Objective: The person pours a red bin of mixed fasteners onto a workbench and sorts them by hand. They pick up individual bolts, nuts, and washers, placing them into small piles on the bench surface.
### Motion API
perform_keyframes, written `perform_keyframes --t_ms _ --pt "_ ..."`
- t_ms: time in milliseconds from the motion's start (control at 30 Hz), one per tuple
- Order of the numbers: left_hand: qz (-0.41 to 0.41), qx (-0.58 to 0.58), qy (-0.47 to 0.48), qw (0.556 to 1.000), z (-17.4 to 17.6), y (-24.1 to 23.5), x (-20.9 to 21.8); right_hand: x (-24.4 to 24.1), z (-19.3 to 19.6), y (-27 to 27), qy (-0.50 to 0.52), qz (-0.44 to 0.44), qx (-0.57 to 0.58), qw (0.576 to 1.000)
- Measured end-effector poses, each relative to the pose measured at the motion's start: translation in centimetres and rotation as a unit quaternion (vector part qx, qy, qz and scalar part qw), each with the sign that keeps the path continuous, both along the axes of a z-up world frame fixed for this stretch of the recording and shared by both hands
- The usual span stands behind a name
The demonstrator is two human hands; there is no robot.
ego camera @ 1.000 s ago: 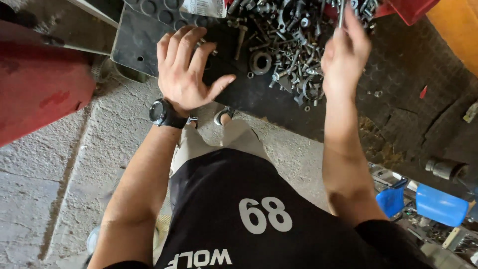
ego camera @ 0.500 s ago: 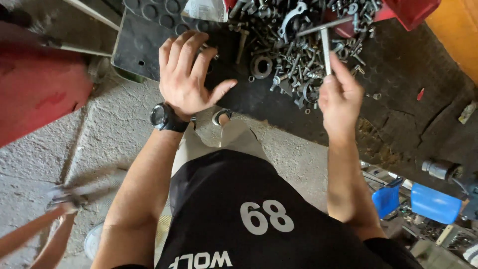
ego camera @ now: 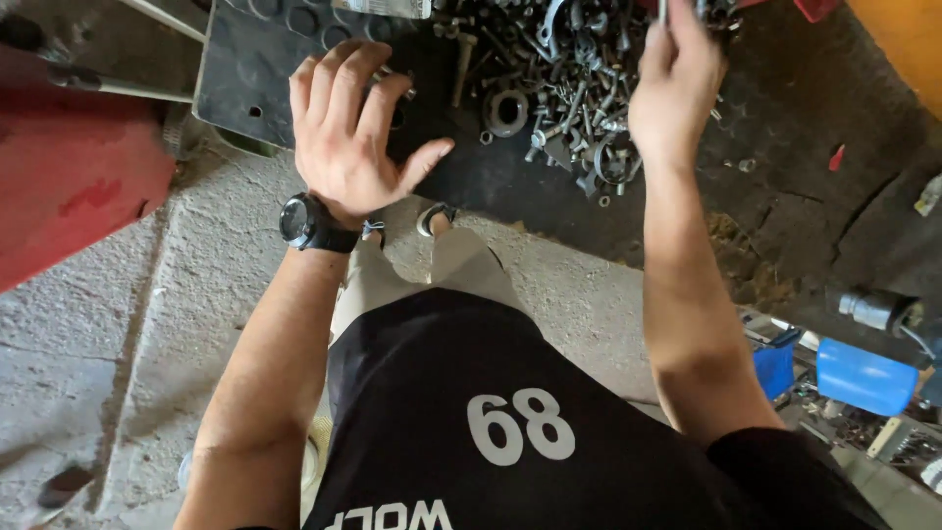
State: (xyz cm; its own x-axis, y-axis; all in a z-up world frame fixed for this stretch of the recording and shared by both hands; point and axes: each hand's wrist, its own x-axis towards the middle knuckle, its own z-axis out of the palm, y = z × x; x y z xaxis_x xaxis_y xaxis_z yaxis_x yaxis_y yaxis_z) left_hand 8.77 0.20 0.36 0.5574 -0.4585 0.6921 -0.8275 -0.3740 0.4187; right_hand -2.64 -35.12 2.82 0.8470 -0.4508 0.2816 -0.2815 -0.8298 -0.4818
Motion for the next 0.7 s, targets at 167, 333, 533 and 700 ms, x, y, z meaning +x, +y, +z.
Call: perform_keyframes --t_ms 167,333,533,700 --pt "0.002 0.003 0.014 1.0 0.3 0.4 -0.1 -3.9 4.3 3.6 0.069 -0.068 0.229 0.969" --pt "-0.003 0.006 0.01 1.0 -0.3 0.3 -0.1 -0.8 -2.4 -3.6 -0.131 -0.051 0.397 0.907" --pt "-0.003 0.004 0.007 1.0 0.3 0.4 -0.1 2.5 1.9 2.3 0.012 0.053 0.138 0.989" --pt "0.001 0.007 0.014 1.0 0.3 0.4 0.0 -5.3 4.5 5.0 0.06 -0.019 0.259 0.964"
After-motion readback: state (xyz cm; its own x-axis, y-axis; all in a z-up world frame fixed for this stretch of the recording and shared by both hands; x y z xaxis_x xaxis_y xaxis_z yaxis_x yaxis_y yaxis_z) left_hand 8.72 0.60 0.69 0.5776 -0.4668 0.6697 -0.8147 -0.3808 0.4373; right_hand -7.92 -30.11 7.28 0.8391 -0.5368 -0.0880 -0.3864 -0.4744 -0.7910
